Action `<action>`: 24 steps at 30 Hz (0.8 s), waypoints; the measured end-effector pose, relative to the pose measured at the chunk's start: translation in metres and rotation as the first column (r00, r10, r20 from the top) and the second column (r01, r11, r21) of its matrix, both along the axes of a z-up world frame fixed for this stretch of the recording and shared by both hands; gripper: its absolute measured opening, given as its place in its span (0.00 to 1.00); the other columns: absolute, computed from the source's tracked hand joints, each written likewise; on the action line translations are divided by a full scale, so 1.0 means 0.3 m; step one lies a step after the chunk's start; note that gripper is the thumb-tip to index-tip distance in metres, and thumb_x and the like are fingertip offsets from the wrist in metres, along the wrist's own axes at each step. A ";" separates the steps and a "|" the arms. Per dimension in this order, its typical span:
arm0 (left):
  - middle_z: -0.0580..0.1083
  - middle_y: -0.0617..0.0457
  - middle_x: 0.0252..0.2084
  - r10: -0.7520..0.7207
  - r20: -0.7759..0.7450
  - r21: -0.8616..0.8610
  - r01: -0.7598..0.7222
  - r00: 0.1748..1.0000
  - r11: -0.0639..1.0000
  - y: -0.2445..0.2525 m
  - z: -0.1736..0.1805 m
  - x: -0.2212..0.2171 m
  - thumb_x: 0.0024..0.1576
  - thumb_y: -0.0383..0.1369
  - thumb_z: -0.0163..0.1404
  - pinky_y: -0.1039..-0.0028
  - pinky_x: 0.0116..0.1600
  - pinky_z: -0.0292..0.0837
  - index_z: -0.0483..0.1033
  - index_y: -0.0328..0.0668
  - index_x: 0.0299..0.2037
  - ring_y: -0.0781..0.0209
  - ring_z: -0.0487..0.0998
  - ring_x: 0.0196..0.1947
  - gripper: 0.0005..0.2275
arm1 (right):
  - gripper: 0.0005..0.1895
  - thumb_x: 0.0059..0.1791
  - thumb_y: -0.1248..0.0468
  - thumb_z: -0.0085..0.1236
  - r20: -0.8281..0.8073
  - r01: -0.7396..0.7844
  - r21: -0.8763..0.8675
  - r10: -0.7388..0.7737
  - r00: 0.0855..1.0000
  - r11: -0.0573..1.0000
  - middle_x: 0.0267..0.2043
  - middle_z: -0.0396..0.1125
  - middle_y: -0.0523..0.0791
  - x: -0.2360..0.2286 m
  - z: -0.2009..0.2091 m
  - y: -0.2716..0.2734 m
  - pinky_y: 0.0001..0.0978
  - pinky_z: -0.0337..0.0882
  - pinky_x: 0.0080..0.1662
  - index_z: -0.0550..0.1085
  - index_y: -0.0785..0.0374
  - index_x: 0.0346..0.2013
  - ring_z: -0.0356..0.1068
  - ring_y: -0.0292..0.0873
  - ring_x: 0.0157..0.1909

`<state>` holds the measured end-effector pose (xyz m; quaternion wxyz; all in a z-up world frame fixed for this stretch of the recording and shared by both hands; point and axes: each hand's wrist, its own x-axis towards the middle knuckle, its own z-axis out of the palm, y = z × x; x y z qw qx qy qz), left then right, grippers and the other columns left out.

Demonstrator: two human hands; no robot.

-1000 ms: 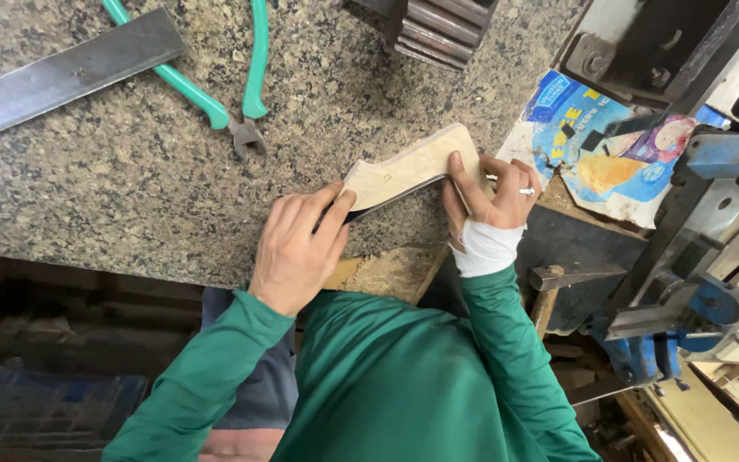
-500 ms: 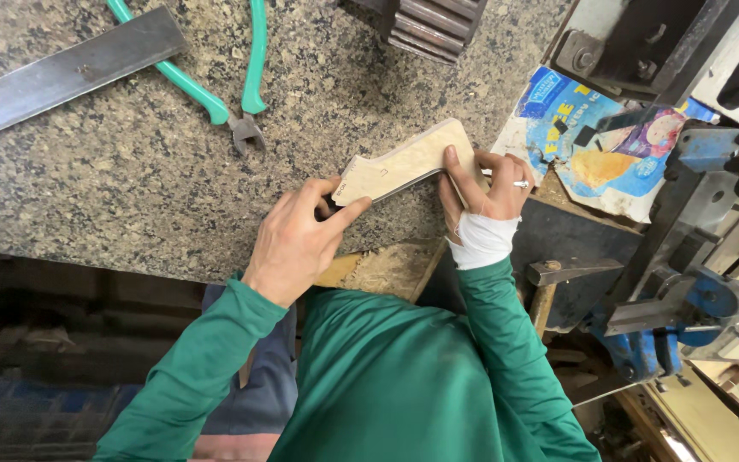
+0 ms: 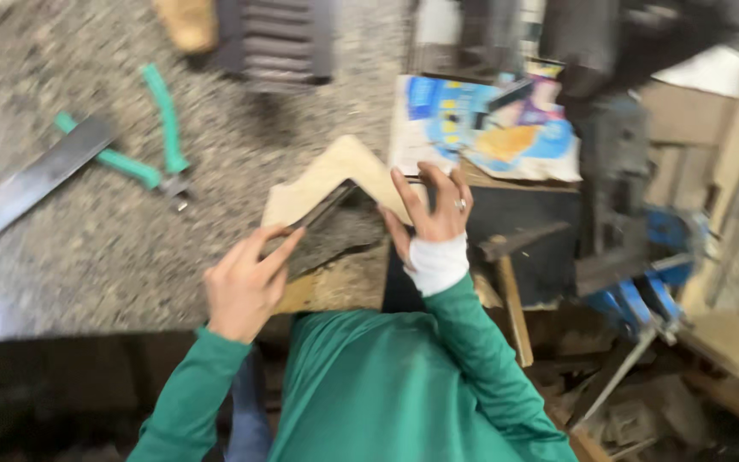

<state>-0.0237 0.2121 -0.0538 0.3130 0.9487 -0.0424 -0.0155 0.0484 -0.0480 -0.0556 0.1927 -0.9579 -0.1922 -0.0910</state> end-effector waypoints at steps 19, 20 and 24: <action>0.77 0.49 0.50 -0.242 0.120 -0.362 0.269 0.963 0.892 -0.906 0.093 0.237 0.61 0.26 0.60 0.75 0.45 0.77 0.81 0.42 0.56 0.64 0.80 0.38 0.13 | 0.43 0.39 0.43 0.67 0.039 0.898 -0.409 -0.980 0.193 0.161 0.59 0.63 0.50 -1.349 -0.216 -1.430 0.54 0.56 0.64 0.70 0.53 0.66 0.62 0.56 0.59; 0.77 0.49 0.51 -0.259 0.142 -0.372 0.294 0.955 0.880 -0.970 0.098 0.260 0.63 0.26 0.60 0.76 0.45 0.77 0.81 0.41 0.56 0.64 0.80 0.39 0.12 | 0.41 0.37 0.42 0.69 -0.031 0.887 -0.438 -0.989 0.146 0.145 0.57 0.64 0.50 -1.416 -0.276 -1.458 0.54 0.58 0.62 0.72 0.53 0.62 0.63 0.57 0.58; 0.77 0.47 0.53 -0.294 0.264 -0.290 0.366 0.919 0.884 -1.177 0.114 0.332 0.63 0.24 0.60 0.71 0.53 0.76 0.82 0.40 0.58 0.58 0.79 0.48 0.14 | 0.30 0.41 0.42 0.69 -0.210 0.935 -0.353 -0.972 -0.101 -0.021 0.46 0.72 0.51 -1.589 -0.451 -1.531 0.48 0.70 0.56 0.76 0.57 0.48 0.71 0.58 0.53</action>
